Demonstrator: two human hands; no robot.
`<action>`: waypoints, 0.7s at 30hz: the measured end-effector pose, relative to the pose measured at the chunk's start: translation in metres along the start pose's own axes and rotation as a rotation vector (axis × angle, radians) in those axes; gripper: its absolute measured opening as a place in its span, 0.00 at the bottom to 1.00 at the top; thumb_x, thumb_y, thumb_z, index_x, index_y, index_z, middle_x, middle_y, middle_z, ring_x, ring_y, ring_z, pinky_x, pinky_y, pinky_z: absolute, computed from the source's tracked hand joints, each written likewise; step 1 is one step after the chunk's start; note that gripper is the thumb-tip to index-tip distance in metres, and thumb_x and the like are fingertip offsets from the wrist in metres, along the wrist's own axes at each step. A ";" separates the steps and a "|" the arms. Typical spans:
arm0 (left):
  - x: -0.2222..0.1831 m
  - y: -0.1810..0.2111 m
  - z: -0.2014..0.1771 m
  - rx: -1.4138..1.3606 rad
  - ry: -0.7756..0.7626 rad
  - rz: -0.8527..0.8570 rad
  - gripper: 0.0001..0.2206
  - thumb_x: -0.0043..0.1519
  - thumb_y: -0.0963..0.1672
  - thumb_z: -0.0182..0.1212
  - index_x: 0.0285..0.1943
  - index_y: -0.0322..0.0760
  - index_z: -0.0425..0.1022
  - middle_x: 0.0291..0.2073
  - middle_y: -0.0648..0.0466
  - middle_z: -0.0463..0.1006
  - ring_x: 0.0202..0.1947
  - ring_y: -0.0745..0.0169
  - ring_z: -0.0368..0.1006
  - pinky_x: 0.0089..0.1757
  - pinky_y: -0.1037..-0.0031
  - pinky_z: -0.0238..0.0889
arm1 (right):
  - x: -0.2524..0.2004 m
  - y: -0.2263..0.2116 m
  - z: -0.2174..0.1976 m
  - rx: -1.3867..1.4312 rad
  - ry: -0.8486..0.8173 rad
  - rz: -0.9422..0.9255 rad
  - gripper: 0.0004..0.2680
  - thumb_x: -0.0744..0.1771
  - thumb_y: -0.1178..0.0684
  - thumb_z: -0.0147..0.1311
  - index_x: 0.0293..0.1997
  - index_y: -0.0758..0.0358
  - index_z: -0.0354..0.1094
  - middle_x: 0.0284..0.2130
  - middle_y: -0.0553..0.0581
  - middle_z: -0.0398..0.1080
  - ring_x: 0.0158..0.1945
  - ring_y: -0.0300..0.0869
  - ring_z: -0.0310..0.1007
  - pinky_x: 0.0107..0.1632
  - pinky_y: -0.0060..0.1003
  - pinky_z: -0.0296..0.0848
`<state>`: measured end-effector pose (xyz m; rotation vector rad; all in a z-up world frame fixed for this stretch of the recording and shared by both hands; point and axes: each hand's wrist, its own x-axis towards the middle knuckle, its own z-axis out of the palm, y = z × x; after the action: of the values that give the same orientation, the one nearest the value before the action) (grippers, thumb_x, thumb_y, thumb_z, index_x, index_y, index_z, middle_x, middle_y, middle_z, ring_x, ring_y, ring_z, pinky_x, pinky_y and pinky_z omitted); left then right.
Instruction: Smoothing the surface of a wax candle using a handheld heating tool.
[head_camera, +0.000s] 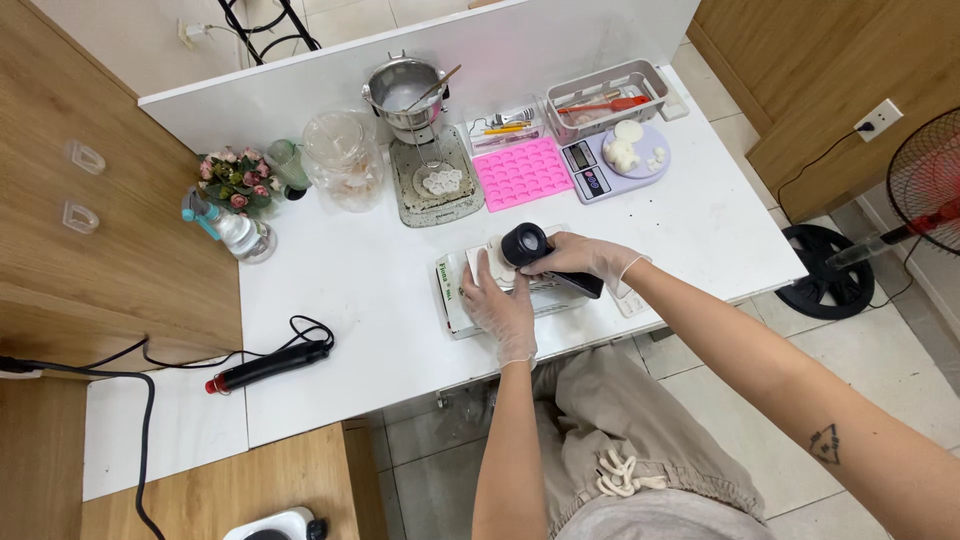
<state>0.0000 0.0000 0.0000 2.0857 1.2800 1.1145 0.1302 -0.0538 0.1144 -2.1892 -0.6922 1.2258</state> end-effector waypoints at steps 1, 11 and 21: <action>0.001 0.002 -0.003 0.000 0.002 0.002 0.37 0.44 0.47 0.74 0.68 0.55 0.67 0.62 0.48 0.64 0.53 0.37 0.70 0.52 0.53 0.62 | 0.004 0.004 -0.001 0.001 0.001 -0.002 0.14 0.58 0.40 0.68 0.37 0.56 0.79 0.29 0.54 0.76 0.36 0.42 0.78 0.40 0.34 0.77; 0.027 0.006 0.000 0.156 -0.265 -0.110 0.39 0.41 0.52 0.77 0.65 0.52 0.68 0.67 0.51 0.59 0.63 0.46 0.62 0.59 0.51 0.55 | 0.013 0.014 -0.009 0.022 -0.046 -0.005 0.15 0.57 0.42 0.69 0.39 0.58 0.77 0.29 0.54 0.75 0.35 0.42 0.77 0.39 0.34 0.77; 0.020 0.003 0.010 0.099 -0.043 0.005 0.32 0.40 0.46 0.77 0.57 0.52 0.72 0.63 0.52 0.65 0.55 0.46 0.68 0.50 0.57 0.62 | 0.031 0.029 -0.005 -0.013 -0.081 -0.006 0.16 0.58 0.43 0.69 0.44 0.57 0.79 0.33 0.56 0.78 0.38 0.43 0.78 0.41 0.35 0.79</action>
<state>0.0142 0.0169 0.0046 2.1737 1.3346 1.0222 0.1540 -0.0553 0.0785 -2.1560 -0.7410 1.3164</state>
